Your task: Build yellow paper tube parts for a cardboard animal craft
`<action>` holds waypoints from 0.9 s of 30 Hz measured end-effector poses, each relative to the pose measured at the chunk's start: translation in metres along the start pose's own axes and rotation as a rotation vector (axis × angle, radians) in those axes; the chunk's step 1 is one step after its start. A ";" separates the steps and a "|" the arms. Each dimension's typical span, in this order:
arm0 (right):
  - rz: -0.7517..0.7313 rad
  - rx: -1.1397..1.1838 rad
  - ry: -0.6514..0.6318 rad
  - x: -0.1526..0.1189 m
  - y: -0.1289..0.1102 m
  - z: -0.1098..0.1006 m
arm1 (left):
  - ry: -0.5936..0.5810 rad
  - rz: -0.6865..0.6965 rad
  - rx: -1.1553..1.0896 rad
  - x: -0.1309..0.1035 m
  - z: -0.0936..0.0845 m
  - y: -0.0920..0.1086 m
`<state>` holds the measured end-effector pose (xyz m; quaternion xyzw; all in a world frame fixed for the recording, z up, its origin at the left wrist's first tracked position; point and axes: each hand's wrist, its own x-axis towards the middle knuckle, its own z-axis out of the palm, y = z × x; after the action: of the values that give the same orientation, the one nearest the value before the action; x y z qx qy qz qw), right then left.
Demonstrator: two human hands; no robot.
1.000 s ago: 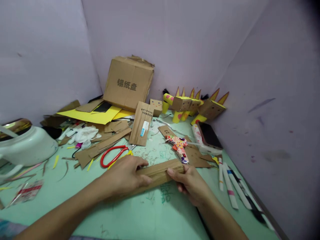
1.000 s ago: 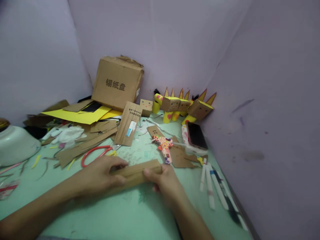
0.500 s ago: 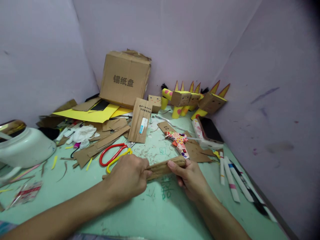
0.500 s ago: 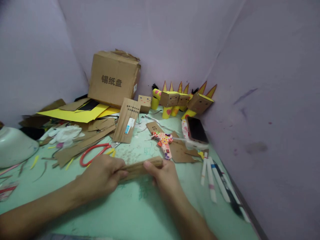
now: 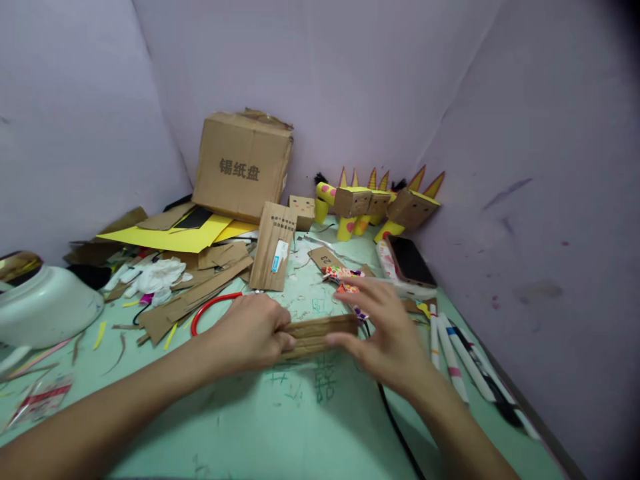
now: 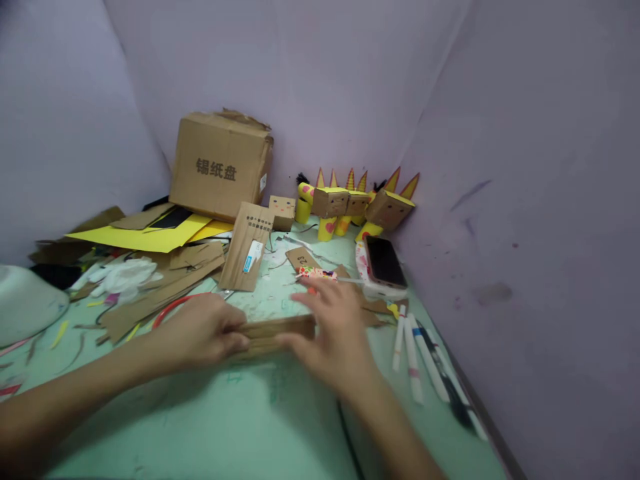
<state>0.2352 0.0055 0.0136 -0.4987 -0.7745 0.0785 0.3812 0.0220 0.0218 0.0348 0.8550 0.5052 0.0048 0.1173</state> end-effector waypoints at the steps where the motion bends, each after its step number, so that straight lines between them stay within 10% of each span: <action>1: -0.117 -0.004 -0.127 0.002 -0.007 0.002 | 0.007 0.024 0.013 0.000 -0.002 0.003; 6: -0.055 -0.159 -0.528 0.007 -0.024 0.020 | -0.012 0.042 0.014 -0.003 -0.003 0.007; 16: -0.125 -0.183 -0.312 -0.010 -0.012 0.038 | 0.074 0.063 0.005 -0.011 0.033 0.000; 27: -0.050 -0.139 -0.405 -0.003 -0.006 0.033 | 0.096 0.038 -0.006 -0.015 0.022 -0.016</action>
<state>0.2093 0.0084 -0.0074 -0.4784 -0.8510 0.1142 0.1842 0.0036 0.0123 0.0117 0.8628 0.4940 0.0498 0.0955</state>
